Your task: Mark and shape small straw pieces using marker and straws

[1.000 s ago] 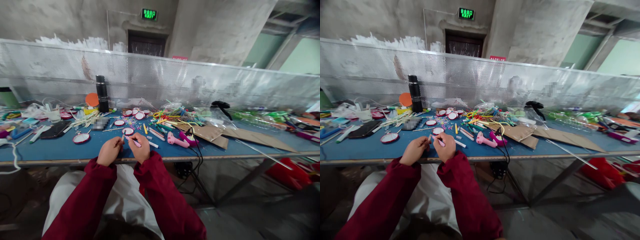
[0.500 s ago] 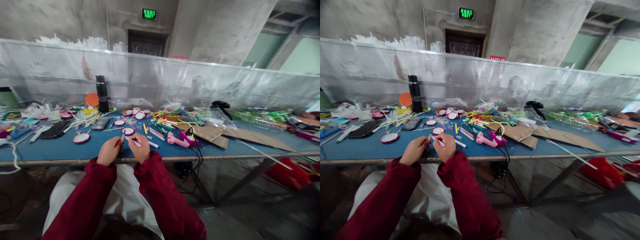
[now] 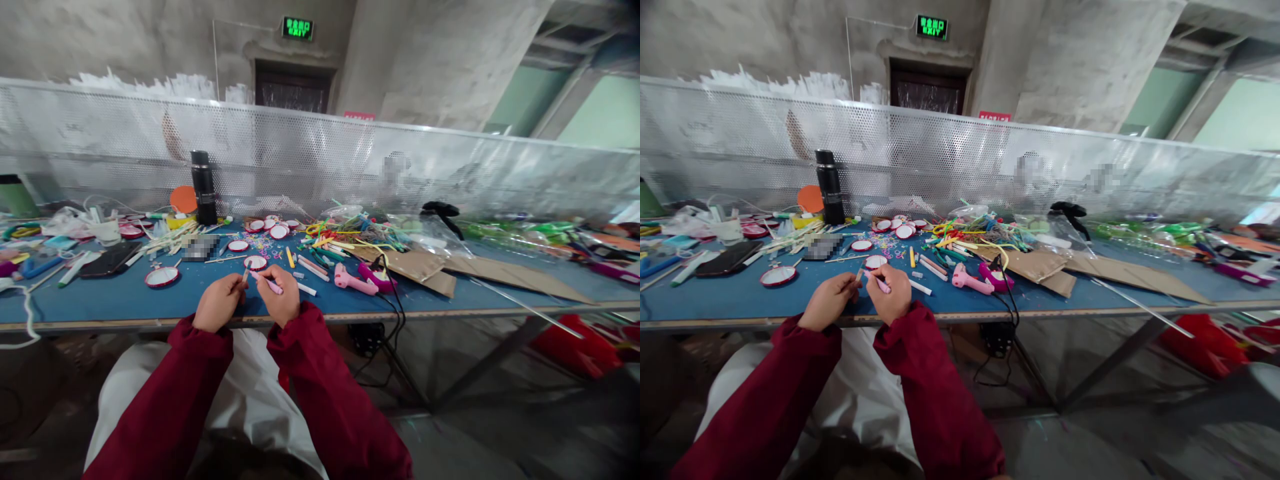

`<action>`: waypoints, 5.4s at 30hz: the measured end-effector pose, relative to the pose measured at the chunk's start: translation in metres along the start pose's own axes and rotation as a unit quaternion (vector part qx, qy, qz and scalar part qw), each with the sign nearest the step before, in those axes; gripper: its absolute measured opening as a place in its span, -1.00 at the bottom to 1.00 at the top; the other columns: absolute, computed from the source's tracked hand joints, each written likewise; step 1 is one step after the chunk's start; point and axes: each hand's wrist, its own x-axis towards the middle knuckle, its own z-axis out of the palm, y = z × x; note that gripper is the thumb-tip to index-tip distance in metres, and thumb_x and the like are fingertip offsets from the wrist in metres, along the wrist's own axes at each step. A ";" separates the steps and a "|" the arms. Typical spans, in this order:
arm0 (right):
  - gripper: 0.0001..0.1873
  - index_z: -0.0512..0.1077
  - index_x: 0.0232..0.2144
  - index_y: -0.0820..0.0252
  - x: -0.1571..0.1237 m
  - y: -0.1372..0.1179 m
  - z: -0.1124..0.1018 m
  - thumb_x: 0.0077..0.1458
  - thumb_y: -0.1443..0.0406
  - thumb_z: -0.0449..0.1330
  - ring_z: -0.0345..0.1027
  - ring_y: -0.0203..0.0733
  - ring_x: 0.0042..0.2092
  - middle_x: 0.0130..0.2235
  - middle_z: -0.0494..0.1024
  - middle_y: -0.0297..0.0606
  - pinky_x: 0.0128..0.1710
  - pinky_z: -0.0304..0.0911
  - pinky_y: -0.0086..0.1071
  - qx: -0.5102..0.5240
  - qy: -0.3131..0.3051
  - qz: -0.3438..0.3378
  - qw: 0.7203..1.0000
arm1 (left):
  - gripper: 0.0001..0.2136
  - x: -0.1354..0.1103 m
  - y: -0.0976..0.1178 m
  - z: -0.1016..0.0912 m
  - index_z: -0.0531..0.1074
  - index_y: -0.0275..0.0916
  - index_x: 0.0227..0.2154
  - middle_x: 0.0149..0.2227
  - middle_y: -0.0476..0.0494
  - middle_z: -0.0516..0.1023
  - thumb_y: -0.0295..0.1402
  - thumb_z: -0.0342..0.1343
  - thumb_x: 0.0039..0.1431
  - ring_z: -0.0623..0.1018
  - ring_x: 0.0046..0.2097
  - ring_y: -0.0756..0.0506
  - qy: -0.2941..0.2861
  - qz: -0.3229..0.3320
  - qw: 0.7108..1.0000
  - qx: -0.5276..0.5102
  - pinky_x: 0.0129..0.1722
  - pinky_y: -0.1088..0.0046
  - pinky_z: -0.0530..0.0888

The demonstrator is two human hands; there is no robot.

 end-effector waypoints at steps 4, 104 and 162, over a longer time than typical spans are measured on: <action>-0.86 0.45 -0.42 0.13 0.000 0.001 0.000 0.14 0.25 0.15 0.35 -0.26 -0.39 -0.44 0.53 -0.35 -0.37 0.19 -0.40 0.002 0.003 0.003 1.000 | -0.79 0.000 0.000 0.000 0.40 -0.16 -0.44 -0.49 0.00 0.54 -0.33 -0.10 0.23 0.48 -0.38 -0.08 0.001 -0.003 1.000 0.001 -0.35 0.44 0.28; -0.85 0.44 -0.47 0.14 0.000 -0.003 -0.001 0.12 0.26 0.14 0.32 -0.28 -0.41 -0.48 0.50 -0.38 -0.38 0.18 -0.42 0.016 -0.004 0.008 1.000 | -0.71 -0.002 0.004 -0.001 0.35 -0.16 -0.55 -0.50 -0.02 0.51 -0.26 -0.10 0.27 0.46 -0.38 -0.09 0.003 0.009 1.000 0.013 -0.33 0.43 0.25; -0.75 0.51 -0.09 0.07 -0.032 0.001 -0.055 0.25 0.30 0.09 0.48 -0.14 -0.12 -0.16 0.64 -0.22 -0.04 0.34 -0.25 -0.093 0.055 -0.041 0.993 | -0.70 -0.001 -0.008 0.004 0.52 -0.20 -0.30 -0.38 -0.03 0.58 -0.08 0.03 0.24 0.47 -0.42 -0.02 0.065 -0.048 0.983 -0.163 -0.35 0.49 0.38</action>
